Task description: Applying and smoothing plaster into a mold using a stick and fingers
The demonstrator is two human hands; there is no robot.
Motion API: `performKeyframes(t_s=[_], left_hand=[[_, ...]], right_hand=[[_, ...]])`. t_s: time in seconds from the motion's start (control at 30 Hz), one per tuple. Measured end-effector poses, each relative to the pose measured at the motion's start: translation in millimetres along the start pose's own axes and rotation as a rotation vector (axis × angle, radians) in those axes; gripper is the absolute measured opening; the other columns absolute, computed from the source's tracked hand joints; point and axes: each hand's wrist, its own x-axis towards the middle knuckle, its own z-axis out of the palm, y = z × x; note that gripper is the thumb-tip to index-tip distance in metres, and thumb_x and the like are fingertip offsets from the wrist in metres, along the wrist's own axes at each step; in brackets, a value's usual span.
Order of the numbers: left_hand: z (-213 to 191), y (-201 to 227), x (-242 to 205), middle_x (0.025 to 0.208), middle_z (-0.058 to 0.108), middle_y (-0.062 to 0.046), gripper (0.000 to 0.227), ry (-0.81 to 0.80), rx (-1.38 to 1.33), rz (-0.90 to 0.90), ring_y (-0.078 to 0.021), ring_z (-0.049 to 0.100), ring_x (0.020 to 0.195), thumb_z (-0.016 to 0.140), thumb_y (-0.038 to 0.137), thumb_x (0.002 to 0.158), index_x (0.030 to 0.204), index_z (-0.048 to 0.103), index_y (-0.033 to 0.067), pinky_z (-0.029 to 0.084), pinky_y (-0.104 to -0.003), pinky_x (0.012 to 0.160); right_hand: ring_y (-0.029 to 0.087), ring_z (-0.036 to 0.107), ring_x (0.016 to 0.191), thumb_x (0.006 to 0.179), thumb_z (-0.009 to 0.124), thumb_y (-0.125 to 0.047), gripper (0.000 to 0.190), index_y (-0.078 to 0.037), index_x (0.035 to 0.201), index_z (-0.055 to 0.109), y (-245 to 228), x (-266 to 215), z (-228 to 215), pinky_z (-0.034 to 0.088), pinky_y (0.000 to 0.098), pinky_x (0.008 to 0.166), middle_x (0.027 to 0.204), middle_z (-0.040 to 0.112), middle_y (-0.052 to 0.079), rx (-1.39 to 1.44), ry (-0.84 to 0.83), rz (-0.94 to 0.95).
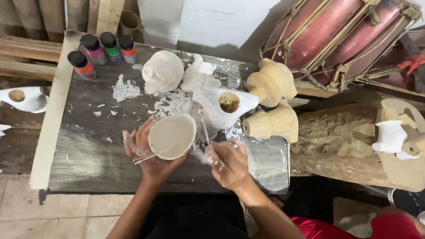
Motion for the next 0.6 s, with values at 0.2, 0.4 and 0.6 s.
performKeyframes(t_s=[0.2,0.4,0.6], left_hand=[[1.6,-7.9,2.1,0.123,0.07,-0.015,0.085,-0.025,0.053,0.016,-0.0391,0.063,0.124,0.1,0.038,0.054,0.119,0.058,0.0034,0.024,-0.049,0.117],[-4.3,-10.5,12.6,0.122,0.071,-0.014,0.083,-0.066,-0.02,0.02,-0.0384,0.064,0.123,0.1,0.041,0.054,0.118,0.062,0.0034,0.023,-0.049,0.117],[-3.3,-10.5,7.8,0.128,0.068,-0.015,0.087,-0.087,-0.029,0.025,-0.0377,0.06,0.127,0.099,0.043,0.055,0.122,0.06,0.0034,0.02,-0.048,0.117]], right_hand=[[0.03,0.069,0.067,0.101,0.059,-0.014,0.018,-0.009,0.092,0.074,-10.2,52.7,-7.6,0.058,0.0438,0.068,0.085,0.073,0.014,-0.026,-0.026,0.006],[0.03,0.069,0.068,0.099,0.061,-0.014,0.017,-0.01,0.093,0.076,-20.3,53.9,-20.1,0.058,0.045,0.069,0.086,0.073,0.014,-0.023,-0.041,0.003],[0.032,0.07,0.069,0.102,0.058,-0.015,0.02,-0.008,0.096,0.076,-7.4,12.7,0.3,0.057,0.0455,0.07,0.087,0.071,0.016,-0.003,-0.021,0.006]])
